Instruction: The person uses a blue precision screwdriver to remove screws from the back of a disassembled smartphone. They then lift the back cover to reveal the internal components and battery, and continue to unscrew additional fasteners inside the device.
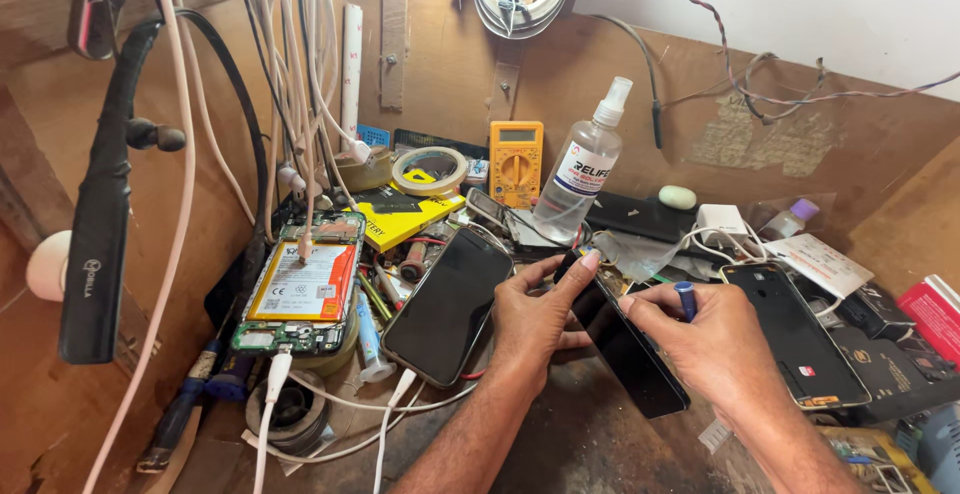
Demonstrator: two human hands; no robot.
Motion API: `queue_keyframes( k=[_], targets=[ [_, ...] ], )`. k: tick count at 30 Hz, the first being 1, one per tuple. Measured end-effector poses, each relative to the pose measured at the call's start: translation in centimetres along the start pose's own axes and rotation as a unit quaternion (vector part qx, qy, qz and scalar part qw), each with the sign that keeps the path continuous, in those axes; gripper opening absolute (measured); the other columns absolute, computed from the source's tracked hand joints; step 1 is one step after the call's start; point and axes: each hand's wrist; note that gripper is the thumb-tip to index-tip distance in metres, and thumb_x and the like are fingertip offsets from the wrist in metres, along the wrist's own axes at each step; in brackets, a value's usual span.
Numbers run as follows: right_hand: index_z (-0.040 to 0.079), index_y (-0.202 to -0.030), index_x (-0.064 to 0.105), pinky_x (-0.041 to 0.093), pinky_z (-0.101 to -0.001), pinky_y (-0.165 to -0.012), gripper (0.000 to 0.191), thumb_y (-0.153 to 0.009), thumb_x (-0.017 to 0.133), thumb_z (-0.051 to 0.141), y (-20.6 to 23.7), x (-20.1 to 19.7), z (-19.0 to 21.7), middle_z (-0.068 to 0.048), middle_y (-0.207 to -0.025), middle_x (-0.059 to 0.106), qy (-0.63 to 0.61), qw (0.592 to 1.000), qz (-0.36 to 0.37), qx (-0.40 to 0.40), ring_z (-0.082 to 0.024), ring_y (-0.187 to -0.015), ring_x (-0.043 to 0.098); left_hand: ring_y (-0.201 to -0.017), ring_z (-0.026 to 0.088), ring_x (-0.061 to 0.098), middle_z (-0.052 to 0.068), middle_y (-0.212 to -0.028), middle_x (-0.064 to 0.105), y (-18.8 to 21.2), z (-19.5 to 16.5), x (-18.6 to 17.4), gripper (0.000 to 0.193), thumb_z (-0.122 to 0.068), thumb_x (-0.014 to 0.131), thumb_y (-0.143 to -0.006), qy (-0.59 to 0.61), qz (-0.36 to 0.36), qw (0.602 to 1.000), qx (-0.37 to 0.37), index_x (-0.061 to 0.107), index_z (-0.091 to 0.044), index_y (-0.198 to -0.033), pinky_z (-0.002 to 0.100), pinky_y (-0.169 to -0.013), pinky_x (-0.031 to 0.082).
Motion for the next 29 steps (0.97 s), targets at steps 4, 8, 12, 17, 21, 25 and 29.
queue_keyframes(
  k=[4, 8, 12, 17, 21, 25, 29],
  targets=[
    [-0.002, -0.085, 0.084, 0.044, -0.0285, -0.052, 0.021, -0.085, 0.078, 0.018, -0.1, 0.3, -0.3, -0.002, -0.063, 0.071, 0.019, 1.000, -0.015, -0.008, -0.006, -0.057, 0.055, -0.060, 0.011, 0.064, 0.006, -0.078, 0.066, 0.0, 0.3, 0.0, 0.070, -0.040, 0.087, -0.072, 0.002, -0.006, 1.000, 0.003, 0.068, -0.002, -0.129, 0.032, -0.049, 0.062],
    [-0.005, -0.080, 0.083, 0.042, -0.0262, -0.048, 0.024, -0.086, 0.078, 0.018, -0.1, 0.4, 0.1, -0.001, -0.061, 0.068, 0.002, 1.000, -0.007, -0.023, -0.004, -0.055, 0.053, -0.058, 0.014, 0.064, 0.006, -0.077, 0.065, 0.1, 0.1, 0.0, 0.067, -0.041, 0.087, -0.071, 0.003, -0.017, 1.000, -0.015, 0.071, -0.001, -0.123, 0.033, -0.047, 0.062],
    [0.002, -0.097, 0.081, 0.025, -0.0299, -0.038, 0.026, -0.093, 0.071, 0.025, 0.7, -1.4, 0.9, -0.006, -0.067, 0.066, -0.054, 0.996, 0.001, 0.074, -0.010, -0.041, 0.037, -0.058, 0.015, 0.065, 0.009, -0.080, 0.066, 0.2, -0.2, 0.2, 0.064, -0.042, 0.088, -0.071, -0.015, -0.035, 0.999, -0.015, 0.073, -0.001, -0.118, 0.033, -0.046, 0.062],
    [-0.004, -0.101, 0.078, 0.023, -0.0297, -0.037, 0.040, -0.097, 0.068, 0.035, 1.8, -2.9, 0.2, -0.010, -0.080, 0.077, -0.063, 0.992, 0.014, 0.109, -0.009, -0.039, 0.033, -0.059, 0.016, 0.067, 0.011, -0.083, 0.069, 0.6, -0.5, 0.3, 0.063, -0.044, 0.088, -0.071, -0.041, -0.058, 0.997, -0.016, 0.074, -0.002, -0.117, 0.034, -0.047, 0.063],
    [-0.001, -0.111, 0.080, 0.022, -0.0299, -0.036, 0.048, -0.096, 0.066, 0.042, 2.0, -3.4, -2.1, -0.008, -0.072, 0.070, -0.084, 0.985, 0.053, 0.141, -0.008, -0.040, 0.029, -0.062, 0.017, 0.070, 0.010, -0.087, 0.072, 0.7, -0.5, 0.3, 0.065, -0.041, 0.087, -0.071, -0.026, -0.052, 0.998, -0.015, 0.071, -0.002, -0.120, 0.035, -0.050, 0.064],
    [-0.009, -0.114, 0.072, 0.023, -0.0280, -0.036, 0.057, -0.096, 0.069, 0.044, 2.0, -3.9, -3.1, -0.004, -0.067, 0.051, -0.113, 0.974, 0.139, 0.142, -0.007, -0.044, 0.030, -0.072, 0.016, 0.074, 0.009, -0.094, 0.072, 0.3, -0.2, 0.3, 0.065, -0.037, 0.085, -0.073, 0.026, 0.017, 0.999, 0.008, 0.067, -0.001, -0.124, 0.037, -0.056, 0.066],
    [0.005, -0.123, 0.068, 0.023, -0.0264, -0.038, 0.058, -0.081, 0.080, 0.043, 2.5, -4.0, -1.0, 0.001, -0.073, 0.058, -0.086, 0.964, 0.194, 0.162, -0.005, -0.047, 0.034, -0.079, 0.019, 0.072, 0.009, -0.104, 0.073, 0.0, 0.2, 0.1, 0.067, -0.036, 0.086, -0.076, 0.067, 0.099, 0.993, 0.014, 0.066, 0.001, -0.129, 0.035, -0.061, 0.065]
  ],
)
Point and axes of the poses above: each hand's wrist, its own y-axis away from the middle knuckle, its own x-axis out of the palm, z = x × y
